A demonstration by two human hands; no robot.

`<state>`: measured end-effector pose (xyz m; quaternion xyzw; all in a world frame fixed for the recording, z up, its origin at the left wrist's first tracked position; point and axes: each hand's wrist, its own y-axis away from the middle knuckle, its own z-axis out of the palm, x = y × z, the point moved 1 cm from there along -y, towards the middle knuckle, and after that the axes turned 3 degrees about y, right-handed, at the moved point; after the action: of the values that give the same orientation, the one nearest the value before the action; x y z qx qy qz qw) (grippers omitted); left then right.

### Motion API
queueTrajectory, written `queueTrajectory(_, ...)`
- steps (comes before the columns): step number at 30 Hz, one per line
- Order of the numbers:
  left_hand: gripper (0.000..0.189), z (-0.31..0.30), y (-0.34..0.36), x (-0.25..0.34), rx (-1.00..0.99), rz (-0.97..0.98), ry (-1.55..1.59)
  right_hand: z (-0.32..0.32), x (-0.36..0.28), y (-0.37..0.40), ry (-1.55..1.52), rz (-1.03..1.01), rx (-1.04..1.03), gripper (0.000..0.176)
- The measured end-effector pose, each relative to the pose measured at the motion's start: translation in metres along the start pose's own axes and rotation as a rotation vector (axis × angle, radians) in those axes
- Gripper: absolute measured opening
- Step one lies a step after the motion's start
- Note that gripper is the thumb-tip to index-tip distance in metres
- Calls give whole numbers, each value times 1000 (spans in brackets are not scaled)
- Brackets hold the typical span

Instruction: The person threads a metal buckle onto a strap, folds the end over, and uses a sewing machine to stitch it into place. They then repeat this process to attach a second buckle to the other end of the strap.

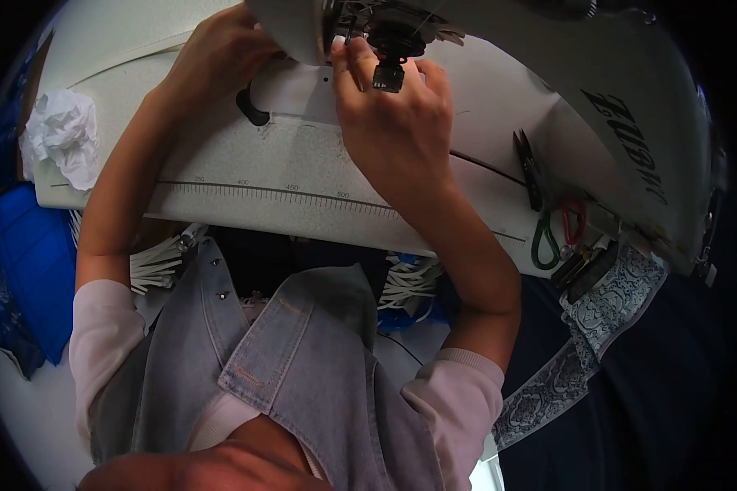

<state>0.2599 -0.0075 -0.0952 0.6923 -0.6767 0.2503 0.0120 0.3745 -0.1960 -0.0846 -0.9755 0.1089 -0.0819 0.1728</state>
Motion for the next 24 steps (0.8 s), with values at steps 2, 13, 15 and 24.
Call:
queueTrajectory(2, 24, 0, 0, 1, 3, -3, 1, -1, 0, 0, 10, -1, 1, 37)
queueTrajectory(13, 23, 2, 1, 2, 3, -5, -40, -5, -1, -1, 0, 16, -45, 38)
queueTrajectory(15, 23, 4, 1, 2, 5, -6, -57, -4, -1, 1, 27, 8, -65, 39)
queueTrajectory(24, 23, -3, -1, 9, 15, 19, -136, -16, 2, -2, 34, -34, -135, 41)
